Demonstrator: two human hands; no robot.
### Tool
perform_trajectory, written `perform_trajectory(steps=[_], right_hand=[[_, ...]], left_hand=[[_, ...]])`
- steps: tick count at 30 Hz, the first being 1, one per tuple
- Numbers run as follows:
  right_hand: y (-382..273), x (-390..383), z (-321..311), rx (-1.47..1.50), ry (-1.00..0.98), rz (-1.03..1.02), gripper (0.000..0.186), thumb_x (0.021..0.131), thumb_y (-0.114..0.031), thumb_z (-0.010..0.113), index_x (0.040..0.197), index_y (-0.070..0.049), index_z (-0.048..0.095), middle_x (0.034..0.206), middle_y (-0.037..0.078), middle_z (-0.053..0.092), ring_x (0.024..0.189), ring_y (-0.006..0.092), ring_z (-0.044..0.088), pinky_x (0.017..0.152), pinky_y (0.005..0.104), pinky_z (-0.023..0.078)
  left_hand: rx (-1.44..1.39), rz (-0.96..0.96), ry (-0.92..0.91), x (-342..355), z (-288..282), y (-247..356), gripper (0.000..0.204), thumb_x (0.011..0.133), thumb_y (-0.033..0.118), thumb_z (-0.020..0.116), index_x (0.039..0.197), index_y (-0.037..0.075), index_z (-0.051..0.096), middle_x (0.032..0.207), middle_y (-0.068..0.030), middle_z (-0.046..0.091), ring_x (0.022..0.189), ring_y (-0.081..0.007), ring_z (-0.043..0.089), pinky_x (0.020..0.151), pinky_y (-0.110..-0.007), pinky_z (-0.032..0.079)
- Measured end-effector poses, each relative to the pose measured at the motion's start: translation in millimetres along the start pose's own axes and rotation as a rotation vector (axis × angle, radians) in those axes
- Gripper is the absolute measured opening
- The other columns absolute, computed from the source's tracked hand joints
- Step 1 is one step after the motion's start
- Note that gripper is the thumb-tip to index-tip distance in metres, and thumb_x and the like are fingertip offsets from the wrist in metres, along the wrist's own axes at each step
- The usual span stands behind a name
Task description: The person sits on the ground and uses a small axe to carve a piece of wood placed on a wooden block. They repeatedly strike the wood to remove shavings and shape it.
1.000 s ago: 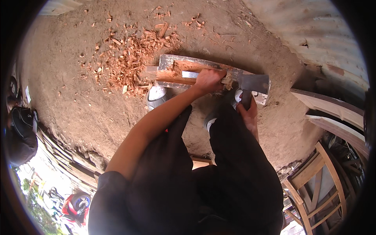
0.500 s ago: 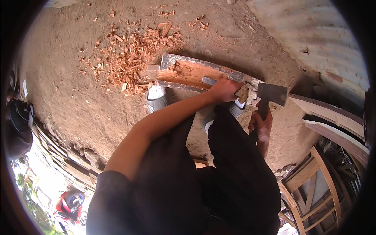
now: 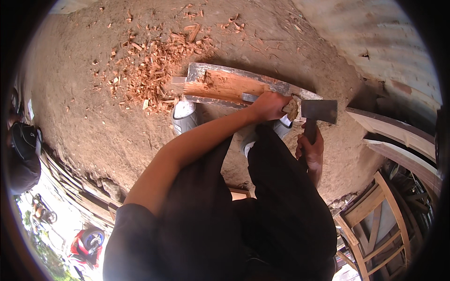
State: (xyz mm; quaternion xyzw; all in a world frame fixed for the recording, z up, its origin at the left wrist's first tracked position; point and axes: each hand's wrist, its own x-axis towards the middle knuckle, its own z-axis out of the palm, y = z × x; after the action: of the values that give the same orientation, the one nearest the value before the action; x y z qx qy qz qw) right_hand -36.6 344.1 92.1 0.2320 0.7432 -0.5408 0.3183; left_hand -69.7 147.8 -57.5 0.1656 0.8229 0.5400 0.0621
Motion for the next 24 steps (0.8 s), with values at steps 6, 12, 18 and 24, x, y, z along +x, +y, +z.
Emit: perform_trajectory(steps=[6, 12, 18, 24], right_hand=[[19.7, -3.1, 14.0, 0.021, 0.148, -0.14, 0.037, 0.091, -0.004, 0.065, 0.126, -0.002, 0.051, 0.075, 0.005, 0.054, 0.046, 0.0133, 0.052, 0.041, 0.029, 0.042], [17.0, -3.5, -3.3, -0.079, 0.029, -0.146, 0.036, 0.091, -0.002, 0.062, 0.124, -0.001, 0.049, 0.075, 0.005, 0.054, 0.045, 0.0124, 0.051, 0.039, 0.0291, 0.04], [28.9, 16.9, 6.9, -0.17, 0.018, -0.098, 0.034, 0.092, -0.002, 0.062, 0.123, -0.002, 0.049, 0.07, 0.004, 0.053, 0.044, 0.0132, 0.051, 0.039, 0.0299, 0.041], [24.7, 10.2, 0.8, 0.16, 0.034, -0.135, 0.038, 0.091, 0.0, 0.061, 0.126, -0.003, 0.048, 0.071, 0.006, 0.055, 0.041, 0.014, 0.049, 0.038, 0.0293, 0.041]], left_hand=[[-0.029, -0.041, 0.076, 9.5, 0.7, -11.5, 0.034, 0.073, 0.019, 0.076, 0.101, 0.003, 0.065, 0.079, -0.0218, 0.07, 0.08, -0.0436, 0.07, 0.072, -0.053, 0.056], [-0.023, -0.049, 0.072, 6.7, 6.9, -13.2, 0.03, 0.072, 0.019, 0.076, 0.097, 0.007, 0.064, 0.076, -0.02, 0.069, 0.076, -0.0429, 0.07, 0.069, -0.053, 0.056], [0.023, -0.027, 0.049, 4.2, 13.3, -21.6, 0.03, 0.074, 0.023, 0.076, 0.097, 0.008, 0.064, 0.074, -0.0168, 0.07, 0.074, -0.04, 0.071, 0.067, -0.052, 0.056], [0.093, 0.013, 0.011, -5.8, 14.4, -25.0, 0.034, 0.074, 0.025, 0.077, 0.102, 0.01, 0.064, 0.075, -0.0159, 0.07, 0.074, -0.0383, 0.071, 0.065, -0.051, 0.056]])
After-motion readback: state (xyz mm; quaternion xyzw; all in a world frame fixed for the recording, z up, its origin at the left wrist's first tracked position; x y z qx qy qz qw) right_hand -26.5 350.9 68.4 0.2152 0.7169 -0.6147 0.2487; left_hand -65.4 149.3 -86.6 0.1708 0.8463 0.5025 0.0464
